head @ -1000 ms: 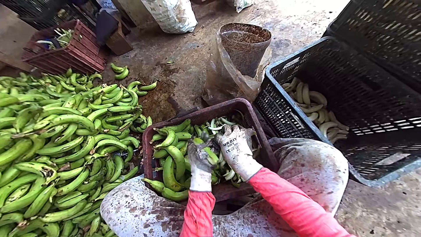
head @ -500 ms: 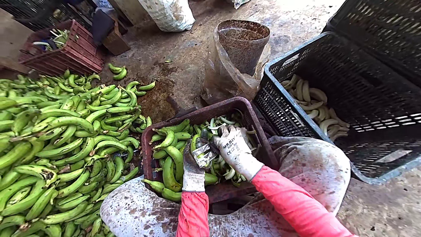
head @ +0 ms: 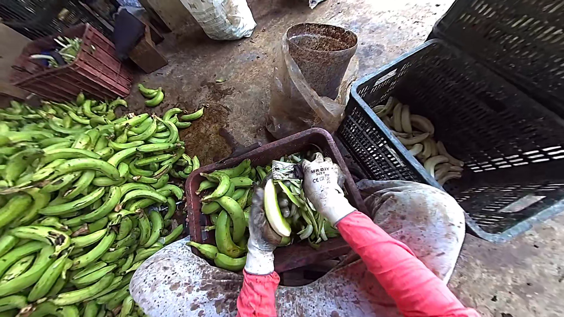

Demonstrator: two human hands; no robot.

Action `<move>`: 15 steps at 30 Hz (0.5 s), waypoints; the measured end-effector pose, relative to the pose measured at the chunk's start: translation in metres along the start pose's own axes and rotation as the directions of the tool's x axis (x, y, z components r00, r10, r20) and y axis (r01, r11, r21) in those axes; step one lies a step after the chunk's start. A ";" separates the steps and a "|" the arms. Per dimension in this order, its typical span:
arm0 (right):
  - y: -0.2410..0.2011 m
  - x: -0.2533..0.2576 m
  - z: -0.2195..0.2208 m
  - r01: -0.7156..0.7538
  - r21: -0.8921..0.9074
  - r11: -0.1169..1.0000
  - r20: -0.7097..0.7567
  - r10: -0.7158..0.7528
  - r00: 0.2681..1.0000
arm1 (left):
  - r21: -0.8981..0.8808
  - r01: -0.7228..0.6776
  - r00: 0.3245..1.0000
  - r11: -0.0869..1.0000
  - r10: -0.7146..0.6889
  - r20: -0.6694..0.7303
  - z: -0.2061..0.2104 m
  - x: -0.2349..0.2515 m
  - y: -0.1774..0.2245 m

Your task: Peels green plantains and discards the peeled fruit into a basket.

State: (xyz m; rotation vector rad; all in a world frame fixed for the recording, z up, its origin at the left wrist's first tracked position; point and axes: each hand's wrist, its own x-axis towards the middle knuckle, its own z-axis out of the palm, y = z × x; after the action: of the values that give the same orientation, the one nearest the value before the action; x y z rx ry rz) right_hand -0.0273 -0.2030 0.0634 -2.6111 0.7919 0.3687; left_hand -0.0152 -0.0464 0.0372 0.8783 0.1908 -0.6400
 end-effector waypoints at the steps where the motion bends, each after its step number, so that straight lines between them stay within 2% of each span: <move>1: 0.001 -0.003 -0.001 0.062 0.014 0.998 -0.035 -0.062 0.998 | -0.088 0.033 0.999 0.996 -0.034 -0.009 -0.003 0.004 0.005; 3: 0.000 -0.013 -0.001 0.231 0.022 0.973 -0.046 -0.229 0.972 | -0.238 0.013 0.997 0.971 0.005 0.075 -0.018 0.013 0.008; 5: 0.000 -0.021 0.005 0.391 0.027 0.920 -0.011 -0.391 0.920 | -0.310 -0.006 0.989 0.951 0.051 0.138 -0.030 0.022 0.010; 8: -0.003 -0.027 0.007 0.540 0.030 0.841 0.080 -0.541 0.837 | -0.596 0.150 0.971 0.789 -0.003 0.241 -0.036 0.032 0.019; 9: -0.005 -0.029 0.007 0.554 0.025 0.832 0.096 -0.553 0.827 | -0.621 0.170 0.966 0.765 -0.005 0.259 -0.038 0.034 0.020; 10: -0.006 -0.030 0.008 0.554 0.013 0.832 0.081 -0.553 0.829 | -0.599 0.143 0.972 0.788 0.001 0.234 -0.036 0.033 0.020; 13: -0.011 -0.031 0.010 0.449 0.043 0.892 0.007 -0.450 0.893 | -0.274 0.003 1.000 0.962 0.004 0.027 -0.013 0.017 0.007; 15: -0.014 -0.023 0.018 0.302 0.077 0.950 -0.067 -0.298 0.952 | -0.233 0.007 0.999 0.972 -0.019 -0.050 0.008 0.004 -0.005</move>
State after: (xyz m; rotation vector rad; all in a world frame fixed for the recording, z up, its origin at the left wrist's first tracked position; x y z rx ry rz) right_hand -0.0405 -0.1734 0.0593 -2.6145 0.4046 0.1722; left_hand -0.0158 -0.0569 0.0373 0.6680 0.3127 -0.5934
